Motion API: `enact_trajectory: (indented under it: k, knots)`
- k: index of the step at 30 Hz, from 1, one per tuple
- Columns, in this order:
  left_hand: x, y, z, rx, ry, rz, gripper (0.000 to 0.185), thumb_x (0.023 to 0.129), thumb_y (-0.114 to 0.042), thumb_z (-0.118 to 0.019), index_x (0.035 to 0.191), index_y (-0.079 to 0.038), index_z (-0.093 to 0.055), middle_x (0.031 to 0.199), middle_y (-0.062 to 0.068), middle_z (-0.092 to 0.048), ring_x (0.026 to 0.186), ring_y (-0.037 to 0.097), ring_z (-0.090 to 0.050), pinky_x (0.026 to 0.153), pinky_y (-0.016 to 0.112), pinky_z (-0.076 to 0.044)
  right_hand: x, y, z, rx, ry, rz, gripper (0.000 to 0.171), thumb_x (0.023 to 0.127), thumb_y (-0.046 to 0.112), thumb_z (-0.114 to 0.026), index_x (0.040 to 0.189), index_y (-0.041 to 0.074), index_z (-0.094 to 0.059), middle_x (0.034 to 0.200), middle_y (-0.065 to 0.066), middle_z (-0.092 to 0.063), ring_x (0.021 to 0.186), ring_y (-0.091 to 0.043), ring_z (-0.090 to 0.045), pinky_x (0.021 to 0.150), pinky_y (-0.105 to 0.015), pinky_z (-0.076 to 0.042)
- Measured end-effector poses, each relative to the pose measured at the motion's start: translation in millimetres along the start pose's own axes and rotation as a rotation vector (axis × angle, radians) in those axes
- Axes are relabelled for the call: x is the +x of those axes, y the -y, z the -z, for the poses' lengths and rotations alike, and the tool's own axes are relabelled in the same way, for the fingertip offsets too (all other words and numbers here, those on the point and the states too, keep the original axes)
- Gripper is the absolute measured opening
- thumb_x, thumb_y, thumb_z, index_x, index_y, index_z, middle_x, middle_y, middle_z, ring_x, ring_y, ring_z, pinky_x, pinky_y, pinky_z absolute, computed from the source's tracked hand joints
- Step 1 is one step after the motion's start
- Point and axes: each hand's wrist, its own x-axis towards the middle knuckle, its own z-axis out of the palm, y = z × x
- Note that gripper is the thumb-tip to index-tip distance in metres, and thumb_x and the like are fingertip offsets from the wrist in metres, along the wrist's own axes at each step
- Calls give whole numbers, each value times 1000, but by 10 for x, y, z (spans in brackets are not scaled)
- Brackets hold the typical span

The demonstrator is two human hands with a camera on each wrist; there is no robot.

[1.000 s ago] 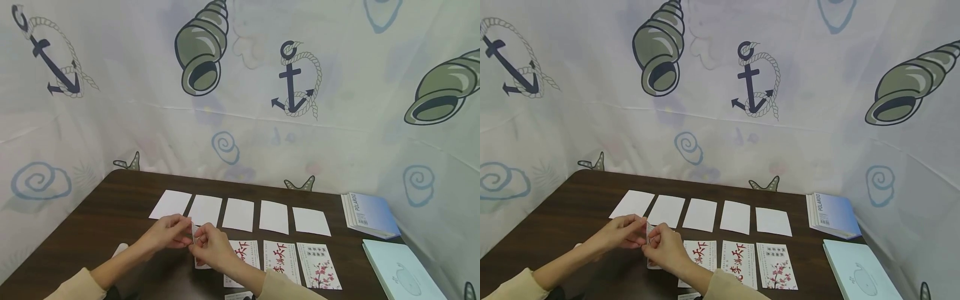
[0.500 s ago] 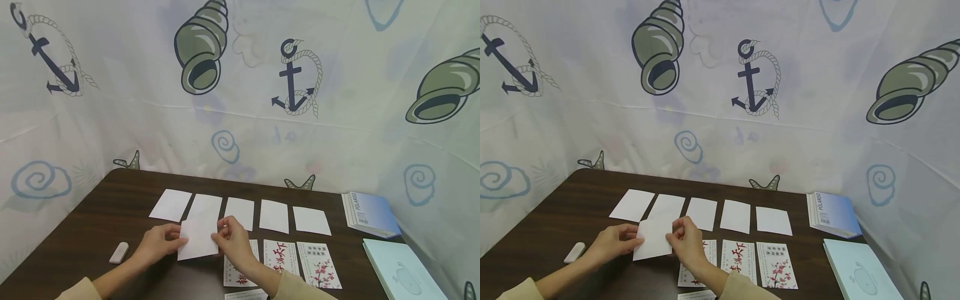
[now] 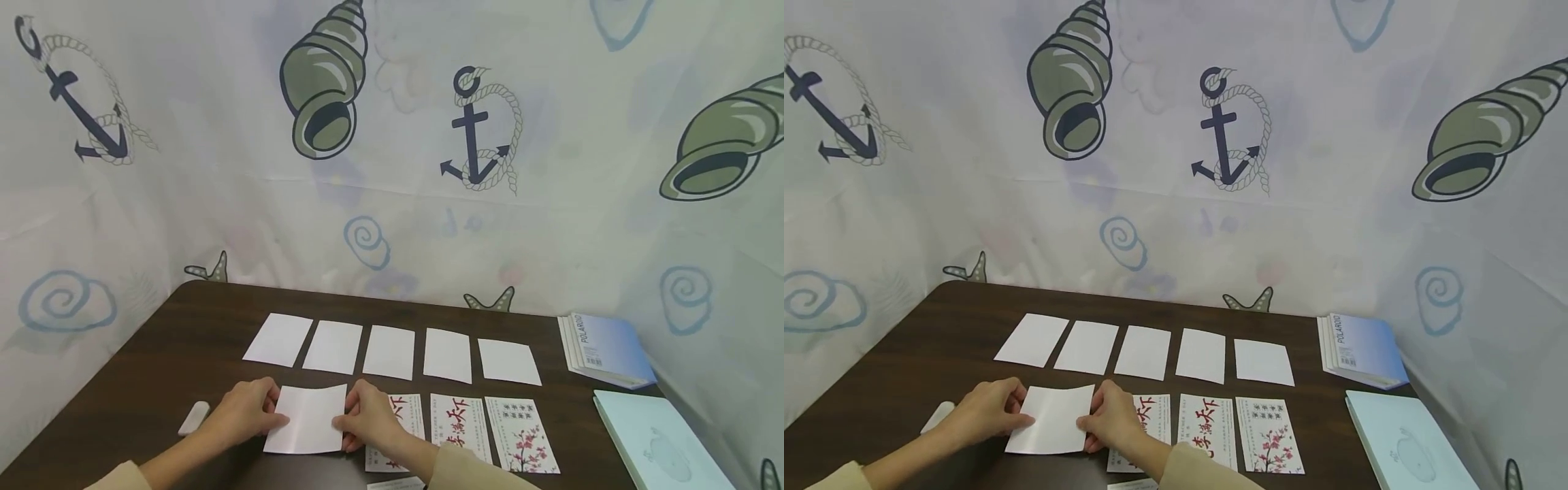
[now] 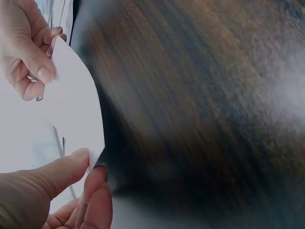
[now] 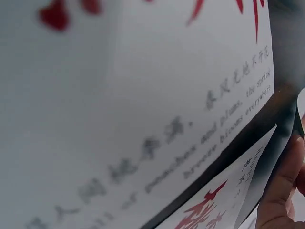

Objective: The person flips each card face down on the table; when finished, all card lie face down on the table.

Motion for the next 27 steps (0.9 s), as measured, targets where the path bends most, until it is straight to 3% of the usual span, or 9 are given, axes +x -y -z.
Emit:
enact_trajectory:
  k: [8, 21, 27]
  knots:
    - [-26, 71, -5, 40, 44, 37, 31, 67, -10, -82, 82, -6, -55, 62, 0, -50, 52, 12, -47, 46, 24, -37, 7, -30, -73, -55, 31, -39, 26, 76, -6, -71, 83, 3, -48, 55, -6, -58, 38, -13, -57, 39, -28, -50]
    - [51, 33, 7, 145, 35, -49, 34, 66, -12, -83, 82, -7, -54, 63, -1, -52, 55, 12, -46, 49, 27, -39, 83, -7, -30, -255, 21, -32, 30, 73, -2, -75, 73, 6, -47, 49, -3, -56, 32, -5, -48, 32, -22, -42]
    - [53, 24, 9, 164, 45, -43, 35, 66, -13, -84, 82, -7, -53, 63, -1, -50, 55, 13, -45, 49, 27, -38, 67, -14, 85, -215, 9, -19, 25, 77, 4, -74, 78, 4, -49, 50, -4, -57, 33, -7, -50, 34, -24, -45]
